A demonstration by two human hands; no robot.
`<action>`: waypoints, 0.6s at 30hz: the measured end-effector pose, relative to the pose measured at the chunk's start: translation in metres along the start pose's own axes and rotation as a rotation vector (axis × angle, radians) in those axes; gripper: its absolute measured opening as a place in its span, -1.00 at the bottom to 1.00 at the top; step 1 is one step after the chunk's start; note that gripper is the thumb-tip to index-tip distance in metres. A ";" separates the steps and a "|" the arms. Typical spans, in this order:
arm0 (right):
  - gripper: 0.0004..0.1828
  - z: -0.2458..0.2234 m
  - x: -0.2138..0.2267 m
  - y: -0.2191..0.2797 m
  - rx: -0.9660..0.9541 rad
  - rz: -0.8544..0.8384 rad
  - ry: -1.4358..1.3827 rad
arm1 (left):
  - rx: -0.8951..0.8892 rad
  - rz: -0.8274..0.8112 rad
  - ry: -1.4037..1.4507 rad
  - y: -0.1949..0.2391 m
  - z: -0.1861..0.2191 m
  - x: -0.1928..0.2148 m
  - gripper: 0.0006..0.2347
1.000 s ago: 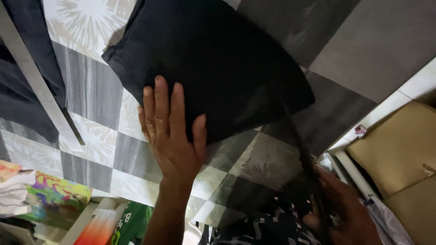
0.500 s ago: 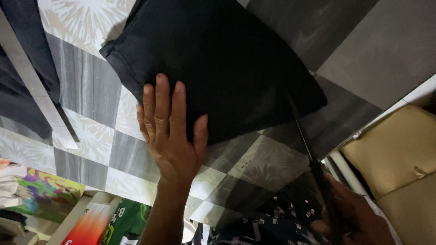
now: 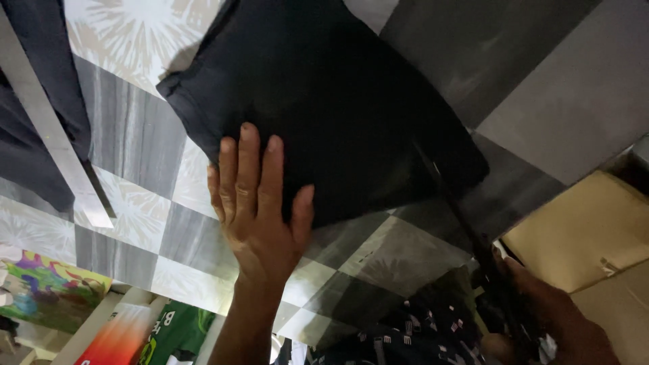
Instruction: Measure and cut black fabric using a ruler and scissors on a cutting table
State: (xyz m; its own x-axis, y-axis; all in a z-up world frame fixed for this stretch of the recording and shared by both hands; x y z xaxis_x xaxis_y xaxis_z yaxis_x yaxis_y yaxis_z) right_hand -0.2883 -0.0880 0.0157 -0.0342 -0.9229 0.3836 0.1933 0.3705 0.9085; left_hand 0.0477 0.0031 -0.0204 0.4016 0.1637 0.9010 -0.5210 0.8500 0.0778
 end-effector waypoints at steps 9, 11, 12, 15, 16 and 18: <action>0.17 0.012 0.009 -0.026 0.032 -0.022 0.244 | -0.002 0.018 0.019 -0.001 -0.001 0.001 -0.56; 0.20 0.027 0.002 -0.032 0.039 0.020 0.308 | 0.001 0.022 0.019 -0.001 -0.002 0.002 -0.56; 0.14 0.029 -0.001 -0.036 0.198 0.110 0.324 | -0.006 0.020 0.014 -0.002 -0.002 0.002 -0.56; -0.01 0.050 -0.009 -0.045 0.496 0.261 0.269 | 0.000 0.006 0.005 -0.002 -0.004 0.000 -0.55; -0.11 0.057 -0.009 -0.044 0.631 0.320 0.194 | 0.007 -0.009 0.004 -0.001 -0.005 -0.001 -0.56; 0.21 0.116 -0.026 -0.099 0.647 0.105 0.240 | -0.011 0.015 -0.001 -0.003 -0.002 0.001 -0.55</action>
State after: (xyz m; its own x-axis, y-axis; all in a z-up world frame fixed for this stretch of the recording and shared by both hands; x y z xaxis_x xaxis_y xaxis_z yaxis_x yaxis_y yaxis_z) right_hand -0.4198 -0.0886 -0.0648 0.1852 -0.8489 0.4950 -0.4415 0.3781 0.8137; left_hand 0.0511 0.0022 -0.0210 0.3932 0.1764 0.9024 -0.5184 0.8531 0.0591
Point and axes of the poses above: each hand's wrist, its own y-axis away from the middle knuckle, its own x-axis out of the back of the hand, z = x × y, the point moved 7 cm from there along -y, towards the middle knuckle, and after that the axes turned 8 degrees about y, right-handed, at the moved point
